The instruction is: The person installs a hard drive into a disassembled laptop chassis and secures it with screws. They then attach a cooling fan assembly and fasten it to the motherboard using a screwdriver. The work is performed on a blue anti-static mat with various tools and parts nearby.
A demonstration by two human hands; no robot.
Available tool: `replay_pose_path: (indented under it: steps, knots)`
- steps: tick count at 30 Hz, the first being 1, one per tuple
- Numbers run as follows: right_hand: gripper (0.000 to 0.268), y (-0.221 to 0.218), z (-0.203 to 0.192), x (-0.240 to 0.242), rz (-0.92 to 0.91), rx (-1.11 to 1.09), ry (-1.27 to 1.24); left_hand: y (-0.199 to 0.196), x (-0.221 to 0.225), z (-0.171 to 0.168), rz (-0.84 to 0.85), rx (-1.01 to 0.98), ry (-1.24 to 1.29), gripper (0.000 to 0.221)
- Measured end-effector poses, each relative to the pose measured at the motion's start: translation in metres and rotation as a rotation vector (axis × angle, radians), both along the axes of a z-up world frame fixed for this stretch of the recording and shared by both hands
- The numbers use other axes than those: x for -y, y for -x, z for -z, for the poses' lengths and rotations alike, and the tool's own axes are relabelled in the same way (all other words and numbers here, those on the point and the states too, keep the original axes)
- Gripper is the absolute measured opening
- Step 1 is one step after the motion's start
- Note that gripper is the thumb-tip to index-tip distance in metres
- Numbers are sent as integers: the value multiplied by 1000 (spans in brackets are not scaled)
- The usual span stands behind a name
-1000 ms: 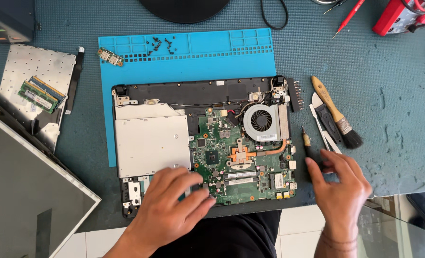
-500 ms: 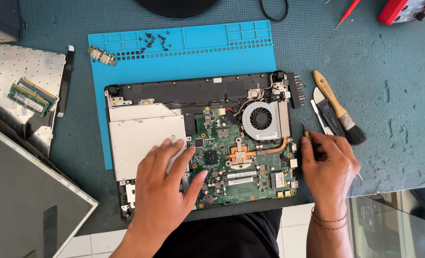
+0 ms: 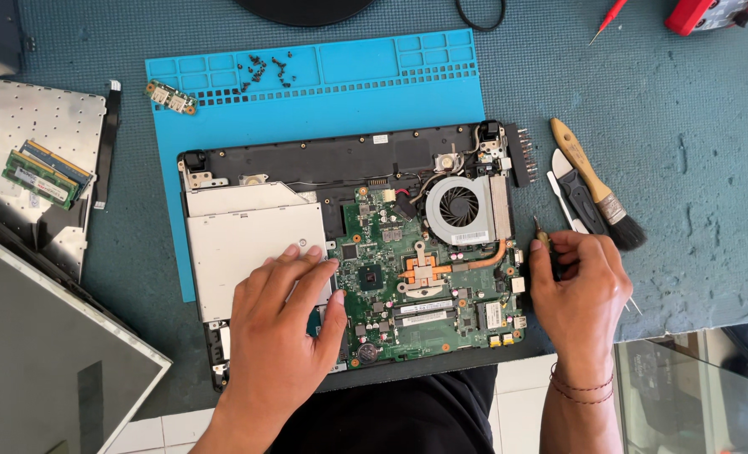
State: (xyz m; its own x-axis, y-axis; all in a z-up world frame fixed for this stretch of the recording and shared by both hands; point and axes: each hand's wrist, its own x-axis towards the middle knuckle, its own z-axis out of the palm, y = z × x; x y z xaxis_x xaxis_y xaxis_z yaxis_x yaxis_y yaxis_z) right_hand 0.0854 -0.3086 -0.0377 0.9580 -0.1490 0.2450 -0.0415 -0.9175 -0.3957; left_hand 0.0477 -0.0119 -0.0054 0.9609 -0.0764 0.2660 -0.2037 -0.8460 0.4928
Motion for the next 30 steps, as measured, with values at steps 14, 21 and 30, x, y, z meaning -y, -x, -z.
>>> replay_pose_path:
  steps: [14,21,30]
  knots:
    - [14,10,-7,0,65,-47,-221,-1,-9,0,48,-15,87,25]
    - [15,10,-2,1,66,-42,-283,-1,-9,-2,66,-14,71,18]
    - [7,8,17,6,23,85,-118,1,-10,-1,79,-37,52,24]
